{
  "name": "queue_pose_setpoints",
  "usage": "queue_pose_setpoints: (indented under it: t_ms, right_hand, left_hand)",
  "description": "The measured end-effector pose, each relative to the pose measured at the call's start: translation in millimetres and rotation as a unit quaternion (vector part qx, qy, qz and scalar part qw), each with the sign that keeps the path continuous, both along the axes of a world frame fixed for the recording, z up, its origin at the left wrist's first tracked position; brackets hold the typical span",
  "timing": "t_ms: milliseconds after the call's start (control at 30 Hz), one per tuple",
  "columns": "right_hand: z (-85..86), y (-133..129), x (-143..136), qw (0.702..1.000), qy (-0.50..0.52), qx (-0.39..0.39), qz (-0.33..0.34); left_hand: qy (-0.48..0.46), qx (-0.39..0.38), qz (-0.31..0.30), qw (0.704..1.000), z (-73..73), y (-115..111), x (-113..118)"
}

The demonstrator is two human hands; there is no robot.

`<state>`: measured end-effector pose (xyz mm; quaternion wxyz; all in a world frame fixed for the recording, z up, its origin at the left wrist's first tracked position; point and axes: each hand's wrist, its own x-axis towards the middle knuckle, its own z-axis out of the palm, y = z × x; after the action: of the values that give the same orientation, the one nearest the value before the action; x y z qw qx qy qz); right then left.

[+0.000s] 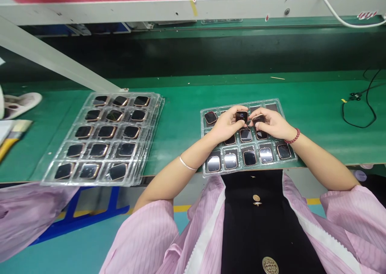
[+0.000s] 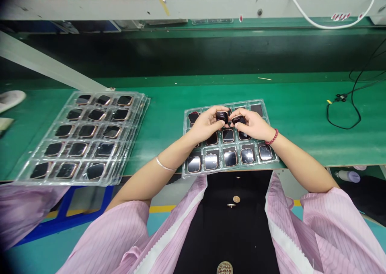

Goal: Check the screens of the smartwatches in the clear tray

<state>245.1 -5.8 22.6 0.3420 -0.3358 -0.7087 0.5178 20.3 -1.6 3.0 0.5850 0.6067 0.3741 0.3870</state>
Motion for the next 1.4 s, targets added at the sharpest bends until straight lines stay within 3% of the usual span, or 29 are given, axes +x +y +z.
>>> queue_pose_setpoints:
  t_ms: [533, 1033, 1200, 1400]
  right_hand:
    - [-2.2, -0.7, -0.4, 1.0, -0.003, -0.004, 0.004]
    - [-3.8, 0.9, 1.3, 1.0, -0.016, 0.008, 0.004]
    - [-3.4, 0.2, 0.4, 0.999, -0.027, 0.023, -0.003]
    - [-4.0, 0.3, -0.2, 0.999, -0.034, 0.019, -0.001]
  left_hand:
    - [0.051, 0.022, 0.004, 0.998, -1.2, 2.0, -2.6]
    - [-0.002, -0.009, -0.001, 1.0, -2.7, 1.4, -0.9]
    - [-0.046, -0.056, 0.01, 0.997, 0.1, 3.0, -4.2]
    - [-0.121, -0.123, 0.001, 0.985, 13.6, 7.1, -10.7]
